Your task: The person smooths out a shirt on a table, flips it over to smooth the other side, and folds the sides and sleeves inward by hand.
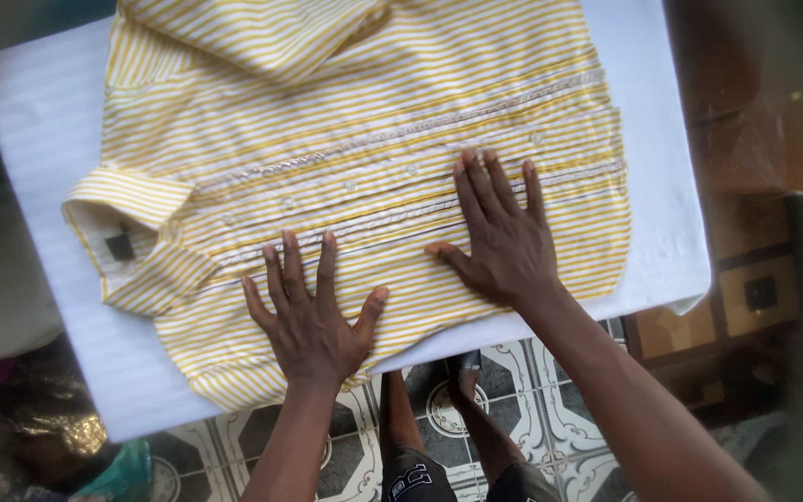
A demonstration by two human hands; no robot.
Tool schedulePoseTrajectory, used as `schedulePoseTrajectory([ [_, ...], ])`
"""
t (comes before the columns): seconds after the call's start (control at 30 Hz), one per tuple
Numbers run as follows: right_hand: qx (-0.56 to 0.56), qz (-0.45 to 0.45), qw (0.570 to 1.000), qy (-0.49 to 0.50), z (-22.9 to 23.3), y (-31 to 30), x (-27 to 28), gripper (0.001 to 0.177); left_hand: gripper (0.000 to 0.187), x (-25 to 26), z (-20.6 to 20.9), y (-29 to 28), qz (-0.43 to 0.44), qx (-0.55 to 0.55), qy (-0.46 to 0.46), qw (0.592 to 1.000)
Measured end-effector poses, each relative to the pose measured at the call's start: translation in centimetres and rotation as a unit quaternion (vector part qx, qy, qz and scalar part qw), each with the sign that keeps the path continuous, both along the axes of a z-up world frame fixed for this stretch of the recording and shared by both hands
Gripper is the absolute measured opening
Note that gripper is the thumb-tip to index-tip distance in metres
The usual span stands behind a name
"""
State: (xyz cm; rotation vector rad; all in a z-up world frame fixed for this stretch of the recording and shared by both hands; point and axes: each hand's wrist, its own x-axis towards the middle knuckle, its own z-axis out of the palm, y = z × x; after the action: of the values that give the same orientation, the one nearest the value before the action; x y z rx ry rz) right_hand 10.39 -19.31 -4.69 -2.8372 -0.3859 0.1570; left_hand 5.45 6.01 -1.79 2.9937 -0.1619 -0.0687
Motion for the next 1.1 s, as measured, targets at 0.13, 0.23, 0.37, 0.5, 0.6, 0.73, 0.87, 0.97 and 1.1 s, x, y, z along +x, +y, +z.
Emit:
schedulePoseTrajectory([
  [0.13,0.019,-0.074,0.996,-0.05,0.0,0.7,0.9,0.097,0.09,0.3,0.2,0.0,0.002,-0.015,-0.009,1.0],
  [0.23,0.052,-0.112,0.991,-0.047,0.2,1.3,0.5,0.097,0.09,0.4,0.3,0.0,0.008,-0.019,-0.001,1.0],
  [0.37,-0.027,-0.1,0.995,-0.008,0.6,0.3,1.0,0.089,0.09,0.4,-0.1,0.2,0.013,-0.014,0.0,1.0],
  [0.5,-0.014,-0.14,0.99,0.027,1.2,-1.8,0.9,0.091,0.092,0.1,-0.5,0.5,0.016,-0.053,-0.004,0.998],
  [0.6,-0.002,-0.163,0.986,0.022,1.2,-0.9,0.7,0.087,0.093,0.6,-0.3,0.5,0.026,-0.06,0.001,0.998],
  [0.73,0.041,-0.046,0.998,-0.005,0.1,7.1,0.2,0.097,0.091,0.6,0.0,0.5,0.031,-0.038,0.034,0.998],
  [0.87,0.009,0.075,0.997,-0.002,0.2,10.6,-0.9,0.087,0.085,0.7,0.2,0.3,0.021,0.135,0.059,0.989],
  [0.97,0.004,0.042,0.999,0.01,-0.4,7.0,-0.7,0.088,0.092,0.9,0.3,0.4,0.024,-0.02,0.049,0.998],
  [1.1,-0.07,-0.07,0.994,0.043,-0.4,-3.2,-1.1,0.09,0.089,0.4,0.3,0.4,0.017,-0.047,0.0,0.999],
])
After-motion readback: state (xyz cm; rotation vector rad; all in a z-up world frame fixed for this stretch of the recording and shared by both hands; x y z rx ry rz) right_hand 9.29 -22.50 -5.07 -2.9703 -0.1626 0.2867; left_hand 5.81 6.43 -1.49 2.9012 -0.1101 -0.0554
